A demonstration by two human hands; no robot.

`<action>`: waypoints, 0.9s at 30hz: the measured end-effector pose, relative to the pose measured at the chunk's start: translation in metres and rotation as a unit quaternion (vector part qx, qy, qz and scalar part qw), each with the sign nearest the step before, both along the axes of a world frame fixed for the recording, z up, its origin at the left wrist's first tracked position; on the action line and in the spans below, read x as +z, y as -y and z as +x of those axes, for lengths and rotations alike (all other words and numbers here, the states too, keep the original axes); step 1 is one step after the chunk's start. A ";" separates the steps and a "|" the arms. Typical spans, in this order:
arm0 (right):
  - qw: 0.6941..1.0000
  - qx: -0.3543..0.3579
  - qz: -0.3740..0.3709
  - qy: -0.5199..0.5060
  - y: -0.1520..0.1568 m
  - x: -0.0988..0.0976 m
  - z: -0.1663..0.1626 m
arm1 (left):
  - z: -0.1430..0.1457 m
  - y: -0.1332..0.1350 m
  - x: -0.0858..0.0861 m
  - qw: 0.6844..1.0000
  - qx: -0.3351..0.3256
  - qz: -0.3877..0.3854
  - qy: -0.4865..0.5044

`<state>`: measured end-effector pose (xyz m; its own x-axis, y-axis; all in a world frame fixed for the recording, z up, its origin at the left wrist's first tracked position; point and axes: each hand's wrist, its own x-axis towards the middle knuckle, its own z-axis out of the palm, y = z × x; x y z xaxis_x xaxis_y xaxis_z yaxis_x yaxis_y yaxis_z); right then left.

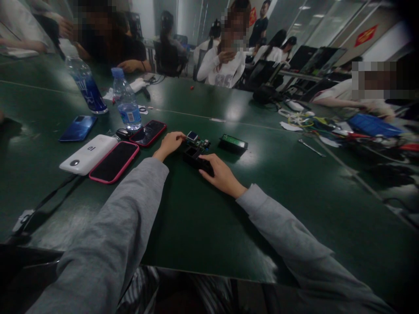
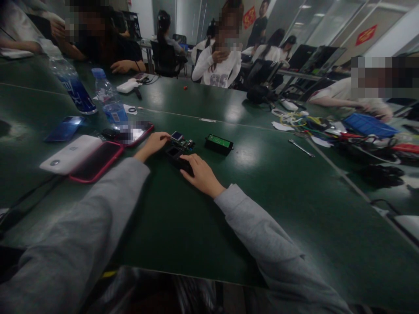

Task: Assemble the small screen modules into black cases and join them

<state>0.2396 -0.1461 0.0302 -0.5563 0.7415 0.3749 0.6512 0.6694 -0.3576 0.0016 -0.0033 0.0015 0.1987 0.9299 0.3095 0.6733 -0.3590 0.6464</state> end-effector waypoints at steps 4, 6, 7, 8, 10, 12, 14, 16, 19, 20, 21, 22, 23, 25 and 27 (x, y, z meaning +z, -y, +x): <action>1.000 0.005 0.004 -0.010 0.000 0.000 -0.001 | 0.000 0.000 0.000 1.000 -0.009 0.010 0.002; 1.000 0.006 0.005 -0.014 0.000 0.000 -0.001 | 0.000 0.000 -0.001 1.000 -0.007 0.009 0.001; 1.000 0.005 0.006 -0.015 0.001 0.001 -0.001 | 0.000 -0.001 -0.002 1.000 -0.004 0.007 0.000; 1.000 0.005 0.007 -0.015 0.001 0.001 -0.001 | 0.000 -0.001 -0.002 1.000 -0.002 0.005 -0.001; 1.000 0.007 0.007 -0.014 0.001 0.002 -0.001 | 0.000 -0.002 -0.003 1.000 -0.001 0.005 0.000; 1.000 0.009 0.013 -0.020 0.002 0.002 -0.001 | -0.001 -0.003 -0.004 1.000 -0.004 0.004 0.001; 0.998 -0.002 0.039 -0.051 0.002 0.002 0.001 | -0.001 -0.004 -0.004 1.000 -0.006 0.001 0.000; 0.991 -0.032 0.080 -0.103 0.001 0.000 0.003 | -0.001 -0.004 -0.004 1.000 -0.009 -0.002 -0.002; 0.977 -0.080 0.130 -0.148 -0.001 -0.001 0.010 | -0.002 -0.004 -0.003 1.000 -0.013 -0.013 -0.001; 0.974 -0.090 0.142 -0.149 -0.001 -0.001 0.013 | -0.002 -0.004 -0.003 1.000 -0.012 -0.014 -0.001; 0.973 -0.100 0.151 -0.146 -0.001 0.001 0.016 | -0.003 -0.003 -0.003 1.000 -0.010 -0.016 0.000; 0.970 -0.110 0.160 -0.144 -0.001 0.004 0.020 | -0.003 -0.003 -0.003 1.000 -0.011 -0.017 0.002; 0.968 -0.123 0.167 -0.143 0.000 0.007 0.025 | -0.003 -0.003 -0.003 1.000 -0.014 -0.017 0.005; 0.964 -0.147 0.171 -0.143 0.003 0.012 0.035 | -0.004 -0.003 -0.003 1.000 -0.018 -0.016 0.011; 0.966 -0.152 0.154 -0.138 0.006 0.013 0.045 | -0.004 -0.003 -0.004 1.000 -0.021 -0.013 0.016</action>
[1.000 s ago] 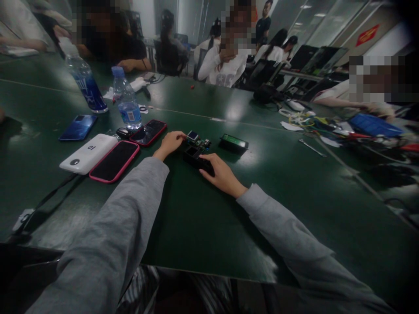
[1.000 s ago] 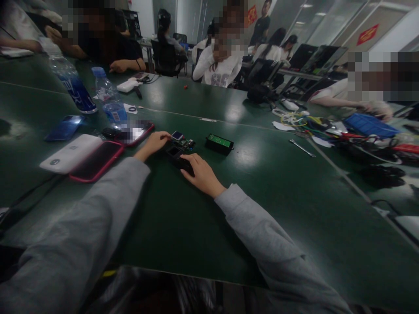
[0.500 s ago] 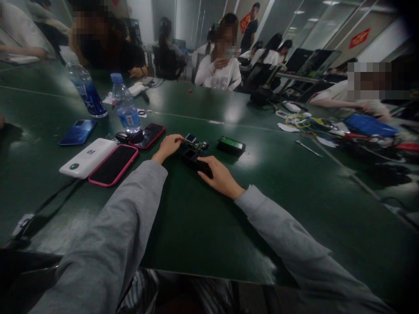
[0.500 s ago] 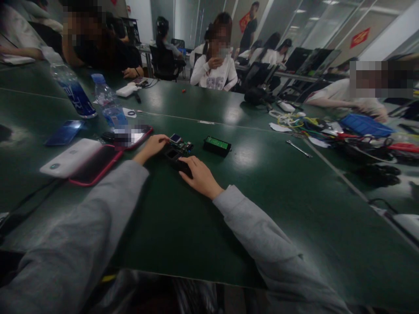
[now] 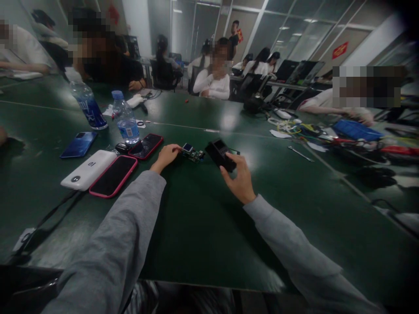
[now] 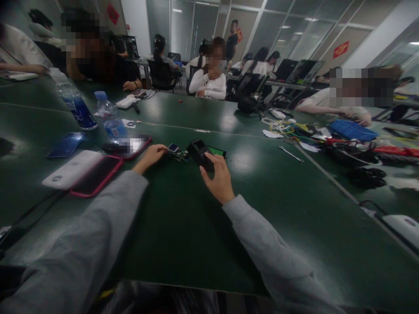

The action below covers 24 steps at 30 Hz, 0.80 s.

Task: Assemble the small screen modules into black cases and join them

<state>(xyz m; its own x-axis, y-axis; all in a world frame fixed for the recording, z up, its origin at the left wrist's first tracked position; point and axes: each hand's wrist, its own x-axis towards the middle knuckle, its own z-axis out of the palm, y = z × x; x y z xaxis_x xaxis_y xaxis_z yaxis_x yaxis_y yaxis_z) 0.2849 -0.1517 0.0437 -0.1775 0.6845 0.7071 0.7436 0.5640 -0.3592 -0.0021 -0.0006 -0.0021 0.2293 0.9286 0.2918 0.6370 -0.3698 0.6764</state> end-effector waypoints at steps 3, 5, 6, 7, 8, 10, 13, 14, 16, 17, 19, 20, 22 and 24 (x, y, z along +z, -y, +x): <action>0.996 0.032 -0.067 0.039 0.003 -0.008 0.013 | 0.000 -0.001 0.000 1.000 0.002 -0.004 0.001; 0.988 0.048 -0.118 0.084 0.004 -0.017 0.019 | 0.000 -0.002 -0.001 1.000 0.004 -0.013 0.003; 0.984 0.049 -0.135 0.104 0.004 -0.019 0.020 | 0.000 -0.002 -0.002 1.000 0.006 -0.016 0.003; 0.982 0.044 -0.142 0.116 0.004 -0.021 0.021 | 0.000 -0.003 -0.002 1.000 0.008 -0.017 0.002; 0.983 0.032 -0.135 0.117 0.002 -0.021 0.022 | 0.000 -0.003 -0.003 1.000 0.009 -0.016 0.001; 0.992 -0.004 -0.093 0.088 -0.003 -0.018 0.025 | 0.000 -0.004 -0.004 1.000 0.013 -0.014 -0.005; 0.997 -0.073 -0.009 0.030 -0.022 -0.014 0.038 | 0.000 -0.004 -0.004 1.000 0.014 -0.013 -0.009; 0.995 -0.095 0.009 0.023 -0.031 -0.015 0.044 | 0.000 -0.004 -0.004 1.000 0.014 -0.014 -0.009; 0.992 -0.125 0.017 0.031 -0.049 -0.023 0.058 | 0.000 -0.003 -0.003 1.000 0.014 -0.014 -0.007; 0.991 -0.129 0.005 0.039 -0.057 -0.029 0.065 | 0.000 -0.003 -0.003 1.000 0.014 -0.015 -0.005; 0.991 -0.119 -0.036 0.055 -0.070 -0.042 0.076 | 0.000 -0.002 -0.003 1.000 0.016 -0.018 -0.002; 0.990 -0.115 -0.055 0.059 -0.073 -0.048 0.079 | 0.000 -0.002 -0.003 1.000 0.016 -0.020 -0.002; 0.988 -0.118 -0.078 0.062 -0.076 -0.054 0.082 | 0.000 -0.003 -0.003 1.000 0.014 -0.022 -0.001; 0.986 -0.136 -0.080 0.062 -0.073 -0.054 0.081 | 0.000 -0.003 -0.003 1.000 0.011 -0.020 0.001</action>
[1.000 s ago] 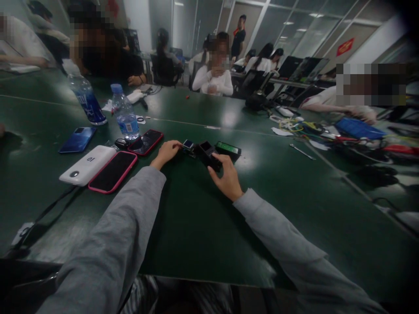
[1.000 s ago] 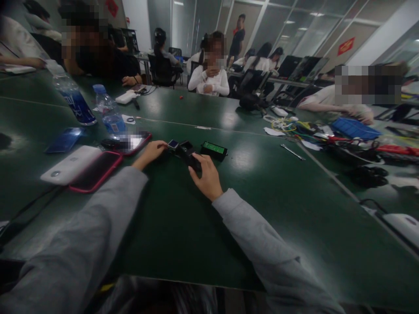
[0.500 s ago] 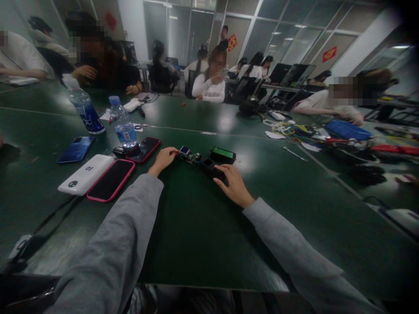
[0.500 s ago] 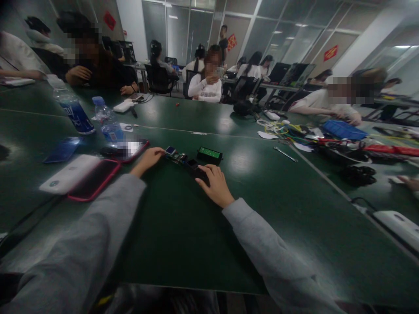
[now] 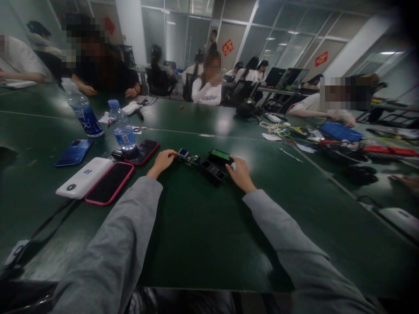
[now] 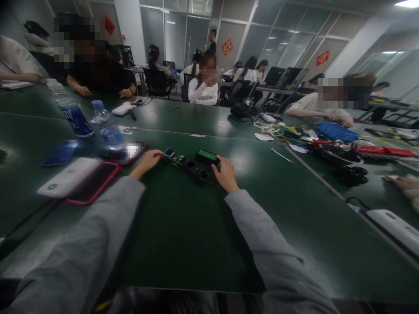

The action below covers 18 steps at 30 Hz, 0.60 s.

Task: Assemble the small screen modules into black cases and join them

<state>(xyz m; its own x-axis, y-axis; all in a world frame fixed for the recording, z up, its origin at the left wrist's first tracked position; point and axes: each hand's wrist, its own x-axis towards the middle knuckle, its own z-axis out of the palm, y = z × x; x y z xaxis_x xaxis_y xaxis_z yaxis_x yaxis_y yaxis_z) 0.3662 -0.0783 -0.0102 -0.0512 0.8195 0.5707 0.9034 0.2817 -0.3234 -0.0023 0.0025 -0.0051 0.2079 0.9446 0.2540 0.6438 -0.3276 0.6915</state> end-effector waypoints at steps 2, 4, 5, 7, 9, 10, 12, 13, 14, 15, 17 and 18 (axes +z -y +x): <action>1.000 -0.016 0.017 0.000 0.006 0.007 -0.005 | 0.000 0.000 0.000 1.000 -0.003 0.002 0.004; 0.998 -0.028 0.054 -0.009 0.014 0.017 -0.014 | -0.001 -0.001 -0.001 1.000 -0.007 0.000 0.008; 0.997 -0.025 0.073 -0.017 0.019 0.022 -0.021 | -0.001 -0.001 -0.001 1.000 -0.007 -0.001 0.009; 0.995 0.007 0.094 -0.034 0.032 0.032 -0.040 | -0.001 -0.001 -0.001 1.000 -0.006 -0.001 0.009; 0.994 0.055 0.087 -0.033 0.047 0.040 -0.063 | -0.001 -0.002 -0.002 1.000 -0.002 0.000 0.008; 0.994 0.076 0.079 -0.021 0.054 0.044 -0.074 | -0.001 -0.002 -0.002 1.000 0.000 0.001 0.007; 0.993 0.099 0.068 0.015 0.063 0.051 -0.096 | 0.000 -0.002 -0.001 1.000 0.000 0.003 0.008; 0.992 0.102 0.064 0.032 0.064 0.054 -0.106 | 0.000 -0.001 0.000 1.000 0.000 0.004 0.007; 0.992 0.102 0.060 0.047 0.061 0.057 -0.116 | 0.000 0.000 0.001 1.000 0.000 0.005 0.006; 0.992 0.099 0.052 0.059 0.056 0.059 -0.124 | 0.001 0.001 0.001 1.000 0.000 0.006 0.006; 0.993 0.079 0.022 0.081 0.039 0.061 -0.142 | 0.002 0.003 0.003 1.000 0.001 0.004 0.013; 0.993 0.065 -0.001 0.097 0.028 0.060 -0.152 | 0.002 0.004 0.004 1.000 0.001 0.001 0.022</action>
<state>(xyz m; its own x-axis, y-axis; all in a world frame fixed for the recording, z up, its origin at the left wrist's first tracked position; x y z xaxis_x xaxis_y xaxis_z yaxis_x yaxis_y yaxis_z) 0.2146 -0.1065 0.0501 -0.2653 0.7999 0.5383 0.9045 0.3999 -0.1484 -0.0007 -0.0014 -0.0009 0.1944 0.9445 0.2647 0.6131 -0.3277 0.7189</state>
